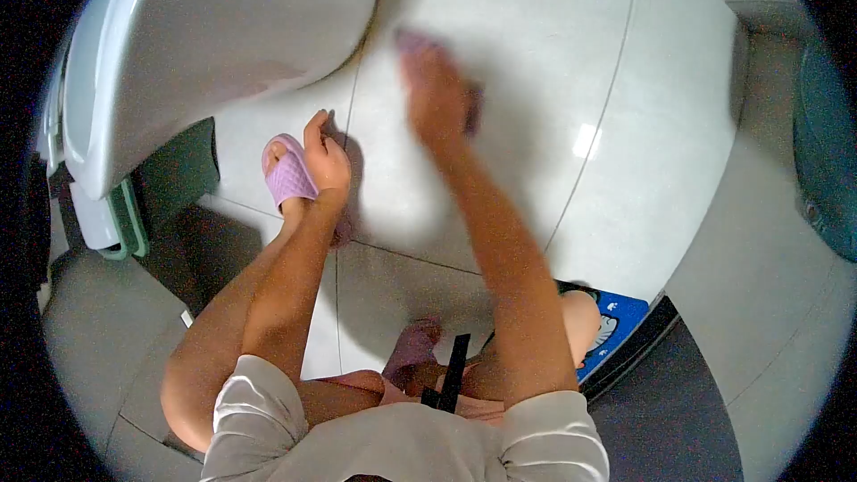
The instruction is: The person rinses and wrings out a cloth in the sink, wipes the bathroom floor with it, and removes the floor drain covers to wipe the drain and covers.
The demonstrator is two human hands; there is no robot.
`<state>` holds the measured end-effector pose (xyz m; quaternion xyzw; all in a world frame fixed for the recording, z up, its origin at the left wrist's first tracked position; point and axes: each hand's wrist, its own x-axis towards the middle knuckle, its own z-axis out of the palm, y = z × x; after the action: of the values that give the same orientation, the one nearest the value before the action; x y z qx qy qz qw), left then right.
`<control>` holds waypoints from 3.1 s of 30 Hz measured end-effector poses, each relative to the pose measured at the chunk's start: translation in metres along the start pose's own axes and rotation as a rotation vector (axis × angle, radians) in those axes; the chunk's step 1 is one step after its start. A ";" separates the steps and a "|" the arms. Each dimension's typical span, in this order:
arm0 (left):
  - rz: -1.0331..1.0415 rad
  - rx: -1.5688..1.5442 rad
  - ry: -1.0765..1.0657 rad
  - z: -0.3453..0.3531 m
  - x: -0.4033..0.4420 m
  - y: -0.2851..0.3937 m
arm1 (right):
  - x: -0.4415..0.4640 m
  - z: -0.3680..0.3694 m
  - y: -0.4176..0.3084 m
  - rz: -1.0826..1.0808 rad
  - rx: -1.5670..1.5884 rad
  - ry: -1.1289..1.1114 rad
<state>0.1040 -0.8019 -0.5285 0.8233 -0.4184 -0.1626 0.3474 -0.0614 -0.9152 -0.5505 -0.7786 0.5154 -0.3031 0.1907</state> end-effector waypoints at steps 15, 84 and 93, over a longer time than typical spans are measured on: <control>0.450 0.191 -0.350 0.070 -0.025 0.075 | -0.021 -0.181 0.206 0.237 -0.486 0.176; 0.715 0.188 -0.358 0.357 0.110 0.274 | 0.064 -0.196 0.299 0.738 -0.791 0.319; 0.853 0.528 -0.396 0.381 0.096 0.302 | 0.156 -0.188 0.355 0.207 -0.376 0.233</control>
<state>-0.2257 -1.1681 -0.5811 0.5933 -0.7996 -0.0486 0.0784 -0.3863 -1.1963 -0.5842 -0.7033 0.6581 -0.2685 0.0119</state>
